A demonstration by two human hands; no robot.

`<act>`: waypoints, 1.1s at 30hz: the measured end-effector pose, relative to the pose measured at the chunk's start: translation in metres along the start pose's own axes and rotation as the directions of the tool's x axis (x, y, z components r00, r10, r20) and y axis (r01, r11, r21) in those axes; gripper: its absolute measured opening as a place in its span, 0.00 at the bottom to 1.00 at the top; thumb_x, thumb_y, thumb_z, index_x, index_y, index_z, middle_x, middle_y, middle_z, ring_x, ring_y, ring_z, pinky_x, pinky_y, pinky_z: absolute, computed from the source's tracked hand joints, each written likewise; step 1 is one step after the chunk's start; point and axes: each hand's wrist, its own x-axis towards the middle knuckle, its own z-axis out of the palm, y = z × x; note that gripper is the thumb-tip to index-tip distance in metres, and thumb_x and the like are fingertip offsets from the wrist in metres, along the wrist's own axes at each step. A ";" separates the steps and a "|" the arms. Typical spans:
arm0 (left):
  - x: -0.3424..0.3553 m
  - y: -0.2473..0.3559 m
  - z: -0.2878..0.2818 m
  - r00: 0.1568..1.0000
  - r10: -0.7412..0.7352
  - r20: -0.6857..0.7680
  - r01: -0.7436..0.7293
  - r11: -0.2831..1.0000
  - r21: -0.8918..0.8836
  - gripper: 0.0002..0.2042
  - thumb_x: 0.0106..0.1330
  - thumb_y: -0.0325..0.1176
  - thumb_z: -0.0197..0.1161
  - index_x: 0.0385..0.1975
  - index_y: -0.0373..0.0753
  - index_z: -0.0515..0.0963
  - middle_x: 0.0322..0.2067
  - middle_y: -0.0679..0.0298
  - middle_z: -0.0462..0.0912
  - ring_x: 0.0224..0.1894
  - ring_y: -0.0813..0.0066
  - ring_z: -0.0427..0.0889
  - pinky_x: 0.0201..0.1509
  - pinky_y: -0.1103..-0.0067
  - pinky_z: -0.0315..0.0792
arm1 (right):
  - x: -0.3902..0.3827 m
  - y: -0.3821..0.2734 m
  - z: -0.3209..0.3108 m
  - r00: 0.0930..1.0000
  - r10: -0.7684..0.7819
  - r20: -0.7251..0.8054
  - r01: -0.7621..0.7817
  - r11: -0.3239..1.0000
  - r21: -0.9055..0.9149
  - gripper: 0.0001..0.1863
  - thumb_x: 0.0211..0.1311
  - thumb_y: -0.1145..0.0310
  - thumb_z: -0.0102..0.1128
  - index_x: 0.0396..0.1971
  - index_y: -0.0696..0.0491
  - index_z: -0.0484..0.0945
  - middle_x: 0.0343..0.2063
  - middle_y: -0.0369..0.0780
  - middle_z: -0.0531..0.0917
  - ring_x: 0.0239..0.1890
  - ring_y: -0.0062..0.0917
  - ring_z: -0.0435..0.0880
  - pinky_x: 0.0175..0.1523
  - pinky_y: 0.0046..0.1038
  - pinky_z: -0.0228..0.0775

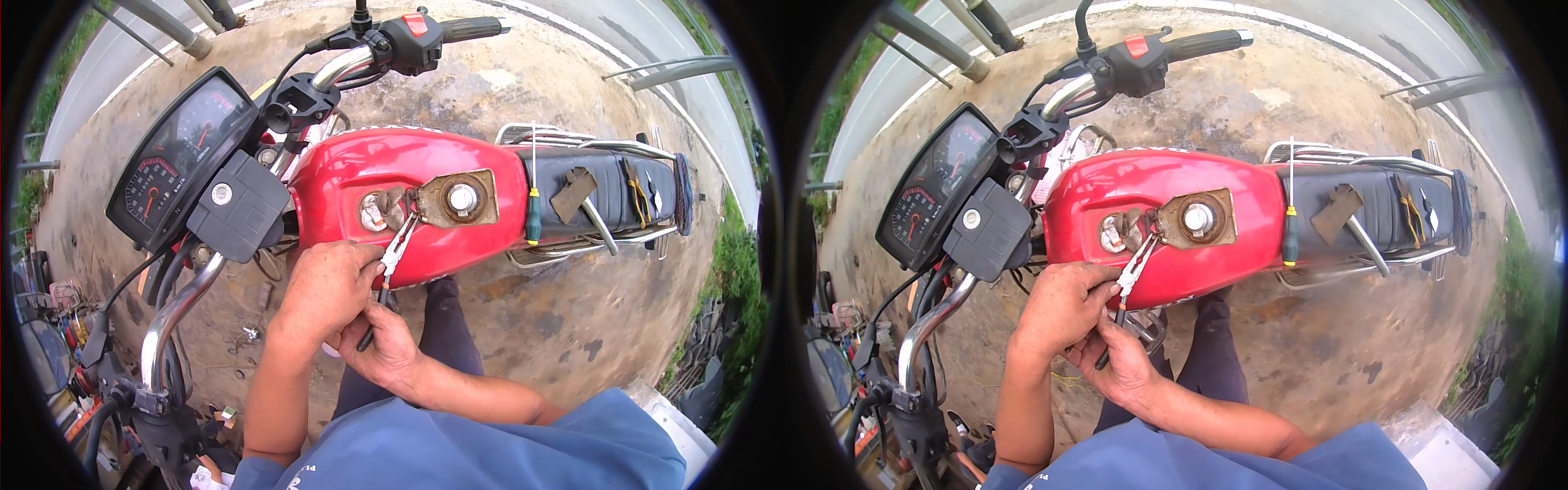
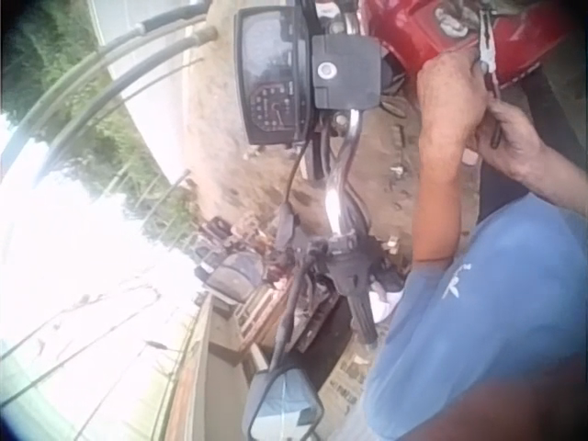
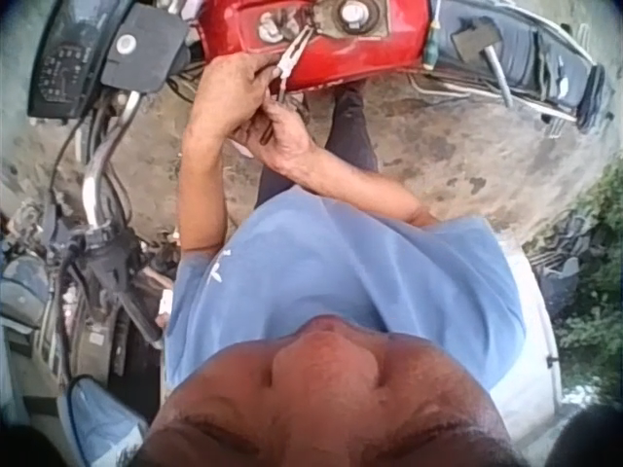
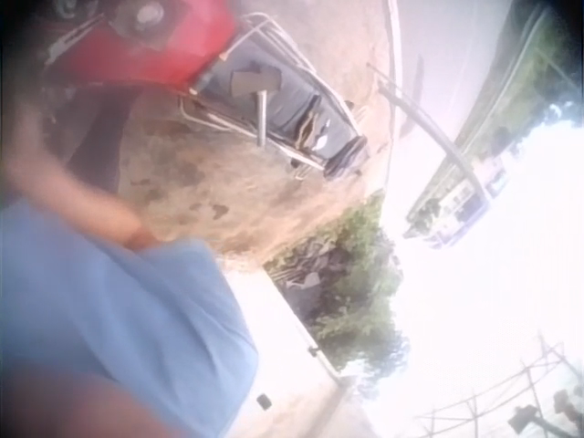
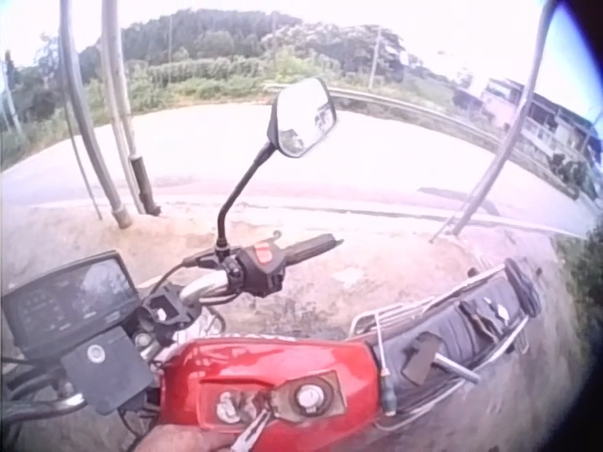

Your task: The person works on a motorcycle fuel tank cap by prying around the cap with a screwdriver, drilling into the hinge with a power drill, and gripping the hinge pin with needle-nose pliers.

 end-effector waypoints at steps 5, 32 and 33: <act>0.003 0.000 -0.005 0.999 0.023 0.032 -0.025 0.999 0.039 0.11 0.63 0.32 0.67 0.41 0.35 0.87 0.34 0.48 0.86 0.37 0.48 0.86 0.43 0.63 0.79 | 0.002 0.004 0.003 0.999 -0.010 -0.037 0.013 0.998 0.060 0.19 0.78 0.62 0.52 0.63 0.53 0.71 0.64 0.40 0.76 0.68 0.31 0.74 0.74 0.41 0.66; -0.001 -0.008 0.010 0.999 -0.018 -0.030 0.017 0.999 -0.049 0.10 0.63 0.35 0.67 0.36 0.35 0.87 0.28 0.47 0.84 0.32 0.46 0.85 0.39 0.61 0.78 | -0.004 0.000 0.007 0.989 -0.074 -0.127 0.056 0.988 -0.146 0.19 0.79 0.53 0.51 0.59 0.49 0.74 0.56 0.36 0.81 0.61 0.30 0.79 0.69 0.46 0.70; 0.001 -0.008 0.005 1.000 0.000 -0.028 0.000 1.000 -0.015 0.10 0.63 0.34 0.67 0.36 0.34 0.87 0.28 0.47 0.84 0.33 0.46 0.85 0.40 0.61 0.78 | 0.003 0.005 0.006 0.991 -0.086 -0.100 0.073 0.990 -0.122 0.18 0.80 0.55 0.51 0.59 0.49 0.75 0.56 0.37 0.81 0.60 0.29 0.80 0.70 0.45 0.69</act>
